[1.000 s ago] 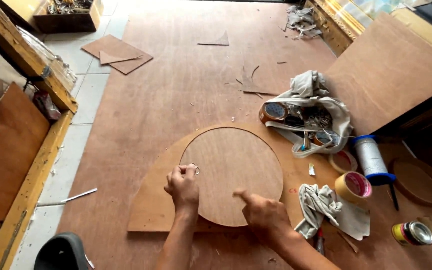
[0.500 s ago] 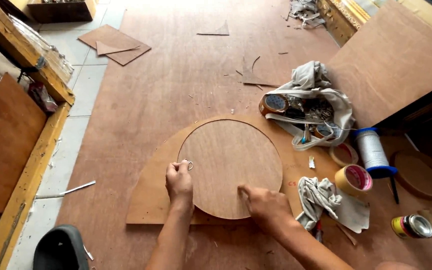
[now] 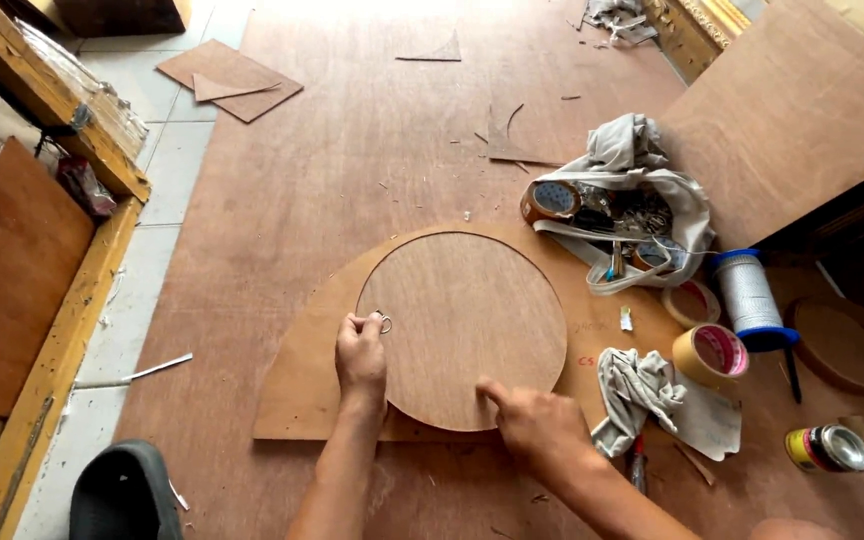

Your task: The person places a round mirror on a wooden board, retrieves a metal D-ring from a bag, and uses a screwdriver to fasten the D-ring to the back of the mirror. The person repeats the process for a second D-ring.

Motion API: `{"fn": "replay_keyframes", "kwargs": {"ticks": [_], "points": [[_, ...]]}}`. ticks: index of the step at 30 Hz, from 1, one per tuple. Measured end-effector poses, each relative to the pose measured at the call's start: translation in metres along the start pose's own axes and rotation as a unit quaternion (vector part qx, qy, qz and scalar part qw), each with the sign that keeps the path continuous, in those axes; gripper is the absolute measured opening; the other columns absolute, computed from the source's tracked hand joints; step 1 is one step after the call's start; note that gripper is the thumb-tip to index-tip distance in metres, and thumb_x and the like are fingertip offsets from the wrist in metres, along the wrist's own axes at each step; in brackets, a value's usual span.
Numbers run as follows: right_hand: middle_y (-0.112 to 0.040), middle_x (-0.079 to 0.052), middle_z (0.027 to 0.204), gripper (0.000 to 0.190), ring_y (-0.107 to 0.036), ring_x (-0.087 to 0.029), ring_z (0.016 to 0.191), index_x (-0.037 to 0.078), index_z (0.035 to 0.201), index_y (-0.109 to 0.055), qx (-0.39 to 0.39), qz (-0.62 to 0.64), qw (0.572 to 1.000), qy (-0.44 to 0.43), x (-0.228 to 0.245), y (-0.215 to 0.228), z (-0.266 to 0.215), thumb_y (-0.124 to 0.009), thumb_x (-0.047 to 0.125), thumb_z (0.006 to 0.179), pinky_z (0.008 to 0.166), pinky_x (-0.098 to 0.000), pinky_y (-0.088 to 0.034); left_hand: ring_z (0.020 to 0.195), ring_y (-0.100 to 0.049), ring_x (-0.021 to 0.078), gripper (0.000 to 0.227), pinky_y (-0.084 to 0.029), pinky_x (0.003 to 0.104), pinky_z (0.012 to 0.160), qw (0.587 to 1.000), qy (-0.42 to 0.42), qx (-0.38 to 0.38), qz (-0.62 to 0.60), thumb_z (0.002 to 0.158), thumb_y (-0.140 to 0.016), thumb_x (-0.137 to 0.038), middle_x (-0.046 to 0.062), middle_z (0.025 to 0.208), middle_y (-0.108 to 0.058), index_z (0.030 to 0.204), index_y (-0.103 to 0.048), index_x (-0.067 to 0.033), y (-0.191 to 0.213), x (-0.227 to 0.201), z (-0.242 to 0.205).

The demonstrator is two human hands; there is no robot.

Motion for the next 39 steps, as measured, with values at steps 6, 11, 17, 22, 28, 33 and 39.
{"fn": "replay_keyframes", "kwargs": {"ticks": [6, 11, 17, 22, 28, 33, 39], "points": [[-0.051, 0.003, 0.052, 0.054, -0.046, -0.018, 0.041, 0.032, 0.150, -0.057, -0.144, 0.068, 0.986, 0.055, 0.002, 0.036, -0.018, -0.050, 0.012, 0.101, 0.037, -0.0417, -0.037, 0.102, -0.065, 0.0174, 0.026, -0.048, 0.036, 0.093, 0.999, -0.013, -0.016, 0.027, 0.105, -0.062, -0.031, 0.000, 0.102, -0.071, 0.088, -0.050, -0.0164, 0.000, -0.001, 0.002], [-0.081, -0.004, 0.094, 0.054, -0.075, -0.036, 0.076, 0.040, 0.150, -0.058, -0.005, 0.076, 0.997, -0.017, -0.001, 0.018, -0.008, -0.046, 0.020, 0.102, 0.065, -0.0576, -0.056, 0.095, -0.059, 0.0169, 0.024, -0.048, 0.035, 0.087, 0.999, 0.021, -0.037, 0.027, 0.104, -0.062, -0.034, -0.001, 0.102, -0.070, 0.091, -0.054, -0.0150, 0.005, 0.000, -0.006], [-0.074, -0.003, 0.075, 0.044, -0.069, -0.027, 0.061, 0.037, 0.147, -0.062, -0.026, 0.072, 0.997, -0.023, -0.006, 0.031, 0.007, -0.038, 0.027, 0.111, 0.055, -0.0496, -0.054, 0.106, -0.066, 0.0176, 0.022, -0.049, 0.035, 0.093, 0.999, 0.024, -0.025, 0.035, 0.103, -0.061, -0.035, 0.001, 0.115, -0.078, 0.094, -0.058, -0.0149, 0.003, -0.010, -0.012], [-0.082, -0.005, 0.083, 0.053, -0.073, -0.032, 0.059, 0.035, 0.154, -0.057, -0.086, 0.089, 0.992, -0.004, 0.006, 0.040, 0.005, -0.048, 0.018, 0.104, 0.051, -0.0537, -0.056, 0.115, -0.070, 0.0187, 0.021, -0.051, 0.035, 0.098, 0.998, 0.030, -0.031, 0.044, 0.101, -0.062, -0.036, 0.001, 0.122, -0.082, 0.096, -0.061, -0.0153, 0.003, -0.007, -0.010], [-0.081, -0.003, 0.087, 0.048, -0.075, -0.032, 0.070, 0.040, 0.144, -0.067, -0.036, 0.023, 0.998, 0.047, 0.026, 0.015, 0.011, -0.048, 0.020, 0.105, 0.053, -0.0535, -0.053, 0.116, -0.069, 0.0195, 0.023, -0.051, 0.037, 0.098, 0.997, 0.043, -0.024, 0.057, 0.104, -0.059, -0.036, 0.002, 0.126, -0.081, 0.097, -0.060, -0.0146, 0.004, -0.009, -0.015], [-0.080, -0.004, 0.076, 0.049, -0.063, -0.024, 0.049, 0.031, 0.140, -0.069, -0.090, 0.134, 0.985, 0.067, 0.031, 0.036, 0.004, -0.048, 0.010, 0.101, 0.043, -0.0470, -0.048, 0.107, -0.067, 0.0169, 0.022, -0.051, 0.035, 0.094, 0.998, 0.029, -0.028, 0.045, 0.102, -0.061, -0.036, -0.001, 0.117, -0.080, 0.097, -0.062, -0.0150, 0.003, -0.005, -0.007], [-0.083, -0.004, 0.100, 0.047, -0.078, -0.038, 0.086, 0.042, 0.144, -0.065, -0.009, 0.024, 0.999, 0.024, 0.025, 0.013, 0.009, -0.048, 0.025, 0.103, 0.064, -0.0601, -0.056, 0.111, -0.062, 0.0367, 0.030, -0.048, 0.054, 0.096, 0.971, -0.123, -0.061, 0.195, 0.104, -0.059, -0.037, 0.010, 0.117, -0.070, 0.091, -0.060, -0.0104, 0.000, -0.014, 0.001]]}}
Point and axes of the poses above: each hand's wrist, its own z-axis towards the middle knuckle, its own y-axis out of the back of the hand, x = y × z, the point moved 9 cm from there along z, towards the middle knuckle
